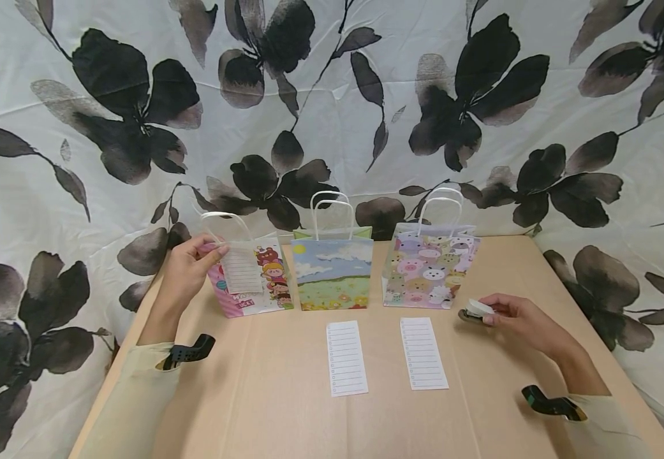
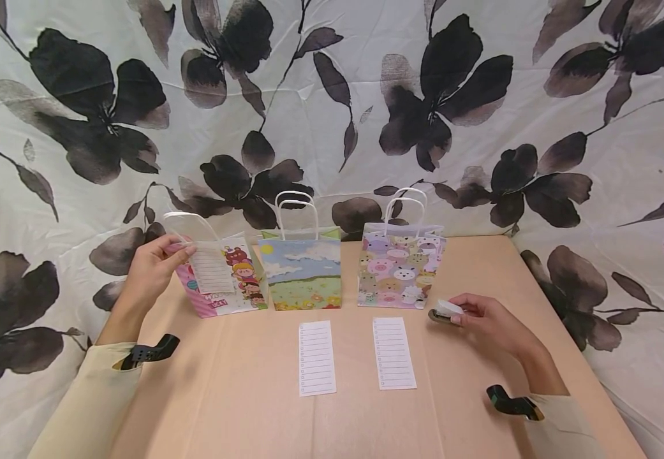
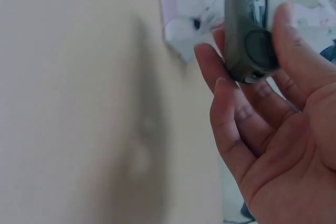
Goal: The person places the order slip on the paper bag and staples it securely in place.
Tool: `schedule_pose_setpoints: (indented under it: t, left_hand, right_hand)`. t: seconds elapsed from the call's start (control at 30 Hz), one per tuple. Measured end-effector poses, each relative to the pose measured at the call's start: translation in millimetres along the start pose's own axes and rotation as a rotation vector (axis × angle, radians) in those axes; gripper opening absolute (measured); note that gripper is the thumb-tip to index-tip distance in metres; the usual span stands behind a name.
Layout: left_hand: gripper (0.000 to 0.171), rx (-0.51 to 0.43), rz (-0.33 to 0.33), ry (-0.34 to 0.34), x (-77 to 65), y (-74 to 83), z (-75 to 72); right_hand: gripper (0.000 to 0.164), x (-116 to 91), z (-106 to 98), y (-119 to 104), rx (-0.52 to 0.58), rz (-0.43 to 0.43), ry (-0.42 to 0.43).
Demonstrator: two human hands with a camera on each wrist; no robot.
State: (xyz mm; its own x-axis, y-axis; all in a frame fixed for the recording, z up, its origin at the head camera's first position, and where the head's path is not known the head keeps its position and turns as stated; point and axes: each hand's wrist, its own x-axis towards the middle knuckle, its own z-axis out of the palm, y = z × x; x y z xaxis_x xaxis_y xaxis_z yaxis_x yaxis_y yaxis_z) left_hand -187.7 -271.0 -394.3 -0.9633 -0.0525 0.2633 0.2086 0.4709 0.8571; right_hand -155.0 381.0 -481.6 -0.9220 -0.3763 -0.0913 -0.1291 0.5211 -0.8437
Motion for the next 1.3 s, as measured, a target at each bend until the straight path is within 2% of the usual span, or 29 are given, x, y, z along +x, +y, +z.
schedule_pose_setpoints:
  t: [0.33,0.53,0.7,0.8,0.97,1.07,1.2,1.3]
  left_hand:
    - [0.021,0.019,-0.003,0.003,0.7,-0.9,0.0]
    - [0.022,0.022,-0.003,-0.005,1.4,-0.3,-0.5]
    - [0.022,0.02,-0.002,-0.02,1.0,-0.9,-1.5]
    - [0.023,0.025,0.003,-0.035,0.8,-1.4,-2.2]
    - [0.024,0.019,0.005,-0.059,1.9,-1.6,-3.4]
    - [0.024,0.017,0.003,-0.068,2.8,-2.1,-4.5]
    - [0.025,0.01,-0.002,-0.087,3.9,-2.8,-5.1]
    - [0.026,0.01,-0.007,-0.098,5.1,-3.7,-5.0]
  right_hand:
    - [0.029,11,-2,-27,0.208,-0.109,-0.056]
    - [0.031,18,1,-48,0.253,-0.141,-0.059]
    - [0.031,24,5,-69,0.248,-0.144,-0.069]
    - [0.033,26,8,-86,0.201,-0.141,-0.063]
    - [0.045,32,13,-115,0.111,-0.131,-0.043]
    - [0.052,37,15,-134,0.112,-0.114,-0.039]
    - [0.052,45,17,-153,0.124,-0.112,-0.027]
    - [0.051,50,19,-163,0.086,-0.134,-0.018]
